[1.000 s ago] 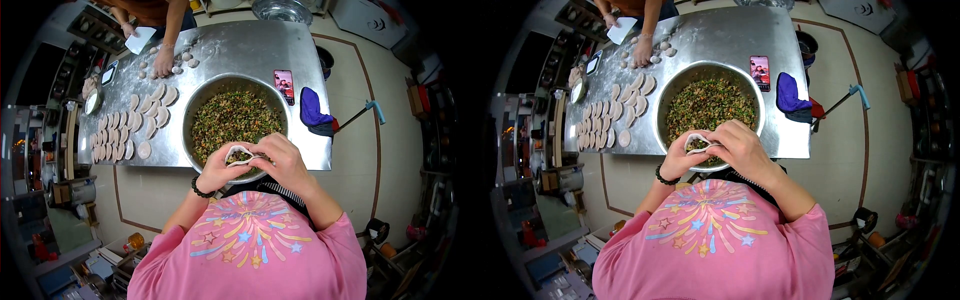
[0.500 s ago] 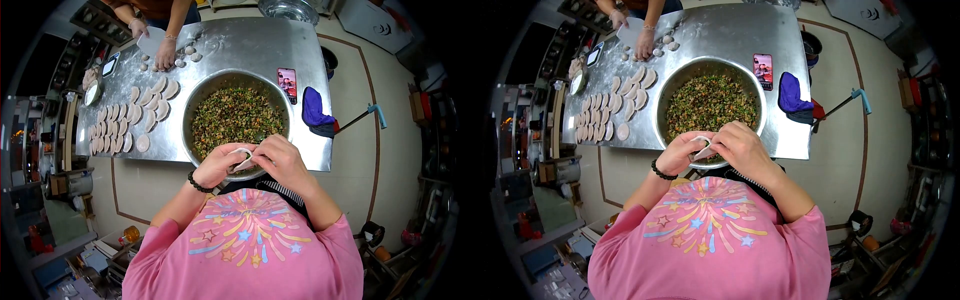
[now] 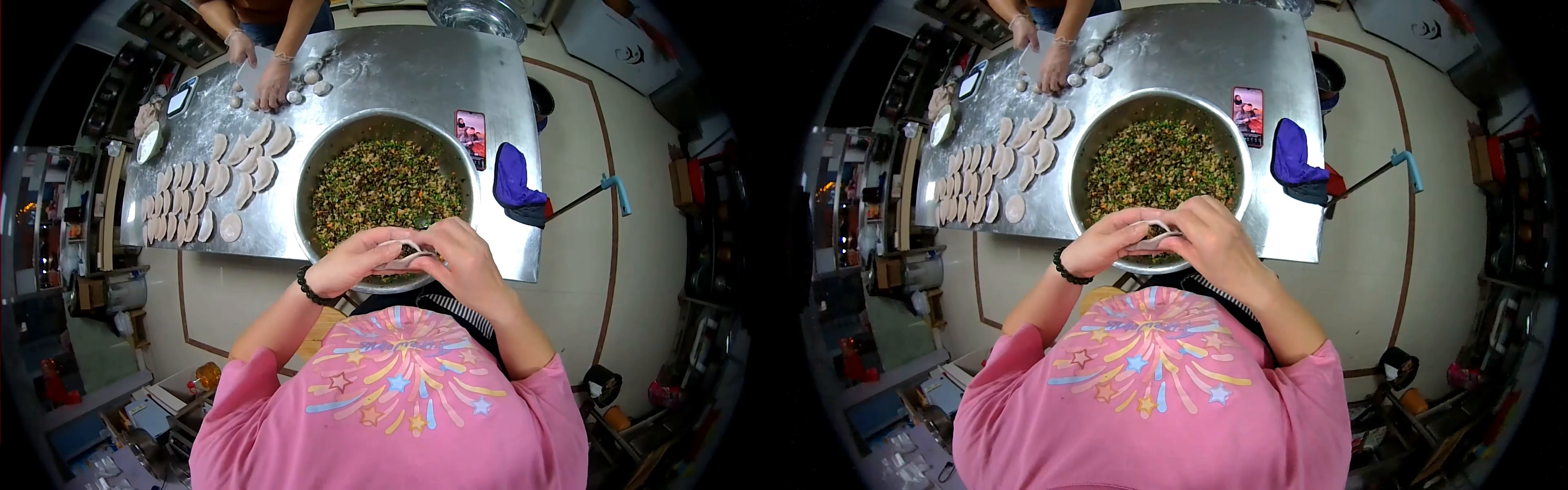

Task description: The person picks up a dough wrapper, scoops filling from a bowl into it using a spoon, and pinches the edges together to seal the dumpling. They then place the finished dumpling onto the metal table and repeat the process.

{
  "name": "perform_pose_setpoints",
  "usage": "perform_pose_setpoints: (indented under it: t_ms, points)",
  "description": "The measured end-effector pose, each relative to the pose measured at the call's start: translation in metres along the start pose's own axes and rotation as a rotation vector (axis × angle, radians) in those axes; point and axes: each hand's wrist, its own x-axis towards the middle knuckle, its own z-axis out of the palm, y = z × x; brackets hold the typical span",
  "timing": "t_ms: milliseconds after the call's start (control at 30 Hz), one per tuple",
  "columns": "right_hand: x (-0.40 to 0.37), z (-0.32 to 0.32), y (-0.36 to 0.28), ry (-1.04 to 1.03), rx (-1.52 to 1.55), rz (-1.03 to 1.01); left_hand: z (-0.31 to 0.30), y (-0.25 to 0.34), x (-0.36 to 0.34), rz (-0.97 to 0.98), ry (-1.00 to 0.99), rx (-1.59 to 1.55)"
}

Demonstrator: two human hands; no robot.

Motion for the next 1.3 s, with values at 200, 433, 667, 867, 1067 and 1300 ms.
perform_pose_setpoints:
  t_ms: [200,433,667,867,1067,1300]
  points:
    - [0.001,-0.012,-0.019,0.136,0.165,0.063,0.006,0.036,-0.012,0.231,-0.124,0.190]
    - [0.014,-0.003,-0.021,0.298,0.169,0.094,0.008,0.007,0.010,0.379,0.078,0.388]
    - [0.012,-0.008,-0.015,0.224,0.040,-0.025,0.009,0.012,0.008,0.391,0.059,0.298]
    - [0.013,-0.009,-0.015,0.228,0.097,0.009,0.008,0.009,0.010,0.441,0.069,0.452]
    - [0.015,-0.011,-0.020,0.221,0.107,-0.006,0.007,0.007,0.010,0.423,0.025,0.344]
    - [0.013,-0.009,-0.014,0.200,0.065,-0.046,0.014,0.003,0.008,0.409,0.025,0.211]
